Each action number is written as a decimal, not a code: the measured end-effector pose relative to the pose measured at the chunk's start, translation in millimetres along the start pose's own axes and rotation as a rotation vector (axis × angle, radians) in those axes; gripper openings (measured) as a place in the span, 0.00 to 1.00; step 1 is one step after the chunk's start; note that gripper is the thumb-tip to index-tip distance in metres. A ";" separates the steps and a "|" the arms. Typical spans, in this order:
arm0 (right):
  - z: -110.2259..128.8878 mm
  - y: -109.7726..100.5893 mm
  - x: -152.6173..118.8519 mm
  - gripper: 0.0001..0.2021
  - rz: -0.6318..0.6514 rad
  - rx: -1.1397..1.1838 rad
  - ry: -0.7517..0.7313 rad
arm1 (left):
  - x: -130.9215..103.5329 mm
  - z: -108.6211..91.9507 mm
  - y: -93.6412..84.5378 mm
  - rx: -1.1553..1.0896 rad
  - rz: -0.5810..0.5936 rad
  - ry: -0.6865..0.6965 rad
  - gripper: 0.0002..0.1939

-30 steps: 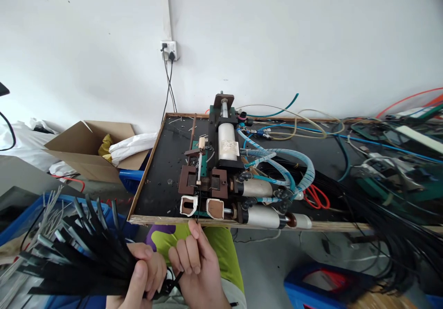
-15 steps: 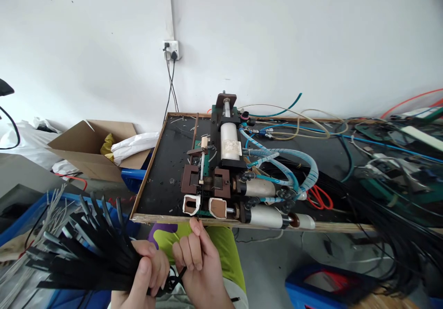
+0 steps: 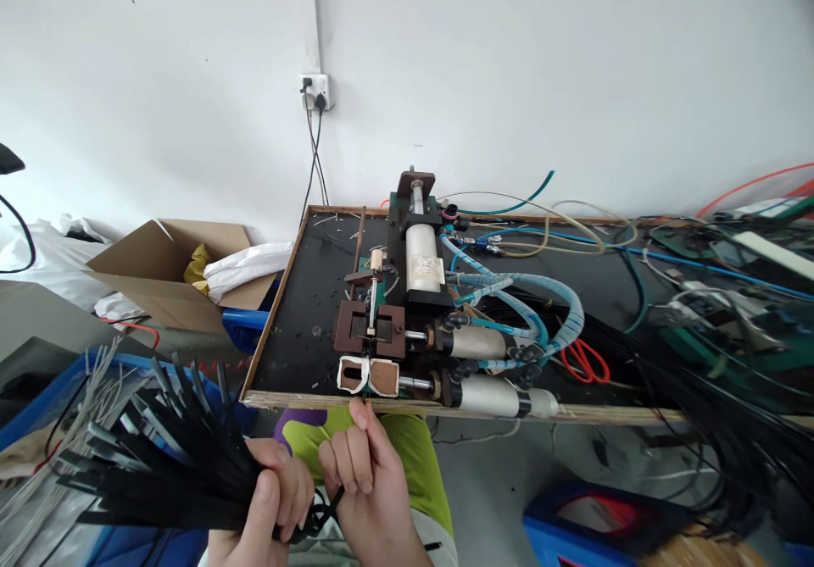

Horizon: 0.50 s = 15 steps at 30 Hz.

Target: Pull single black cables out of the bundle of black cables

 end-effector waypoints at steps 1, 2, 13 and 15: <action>0.1 0.7 0.2 0.13 0.006 0.000 -0.005 | 0.0 -0.2 -0.1 -0.003 0.000 0.005 0.07; 0.3 1.2 0.5 0.13 0.013 0.000 -0.010 | 0.1 -0.4 -0.2 -0.008 0.005 0.011 0.09; 1.6 2.9 -1.5 0.14 0.008 -0.122 -0.136 | -3.0 -1.8 2.9 -0.036 -0.028 -0.095 0.06; 3.5 1.5 0.6 0.16 -0.012 -0.221 -0.237 | -4.7 -2.0 6.6 -0.026 -0.020 -0.143 0.08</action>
Point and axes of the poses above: each hand's wrist, its own x-axis towards the middle knuckle, its own y-axis out of the palm, z = x × y, the point moved 4 cm from there along x, towards the middle knuckle, and after that the axes turned 10 degrees about -z, right-handed, at the moved point
